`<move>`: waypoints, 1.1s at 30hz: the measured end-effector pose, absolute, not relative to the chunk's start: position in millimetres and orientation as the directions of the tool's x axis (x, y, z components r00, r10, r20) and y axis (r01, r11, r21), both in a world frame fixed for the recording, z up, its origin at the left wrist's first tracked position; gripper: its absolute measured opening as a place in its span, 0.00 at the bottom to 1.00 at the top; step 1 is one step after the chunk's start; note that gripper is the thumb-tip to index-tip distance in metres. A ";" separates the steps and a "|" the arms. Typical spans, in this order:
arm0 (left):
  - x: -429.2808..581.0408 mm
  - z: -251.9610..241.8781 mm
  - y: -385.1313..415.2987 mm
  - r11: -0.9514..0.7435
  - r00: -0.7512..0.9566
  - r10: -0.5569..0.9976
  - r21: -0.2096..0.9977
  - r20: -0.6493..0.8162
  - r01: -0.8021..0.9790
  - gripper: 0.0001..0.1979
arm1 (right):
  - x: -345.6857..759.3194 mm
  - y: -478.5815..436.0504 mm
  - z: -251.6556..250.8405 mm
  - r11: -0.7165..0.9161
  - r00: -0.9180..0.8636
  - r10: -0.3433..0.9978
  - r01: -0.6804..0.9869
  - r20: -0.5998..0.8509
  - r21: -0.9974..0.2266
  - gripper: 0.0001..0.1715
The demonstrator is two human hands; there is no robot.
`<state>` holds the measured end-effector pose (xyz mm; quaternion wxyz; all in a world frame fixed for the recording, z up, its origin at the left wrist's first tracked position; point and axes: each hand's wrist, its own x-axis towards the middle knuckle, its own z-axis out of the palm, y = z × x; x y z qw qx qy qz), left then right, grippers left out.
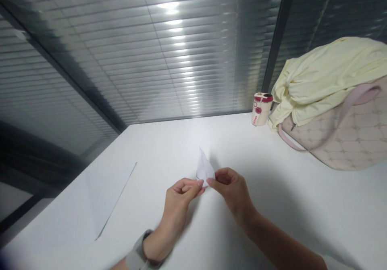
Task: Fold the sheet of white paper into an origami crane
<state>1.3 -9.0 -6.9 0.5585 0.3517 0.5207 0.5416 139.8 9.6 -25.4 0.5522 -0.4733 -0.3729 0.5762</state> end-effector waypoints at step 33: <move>-4.1 -5.1 -10.3 0.314 0.068 0.949 0.920 -0.307 -0.236 0.14 | 151.8 14.3 -29.6 -0.156 -0.095 0.986 -0.277 -0.134 -0.948 0.17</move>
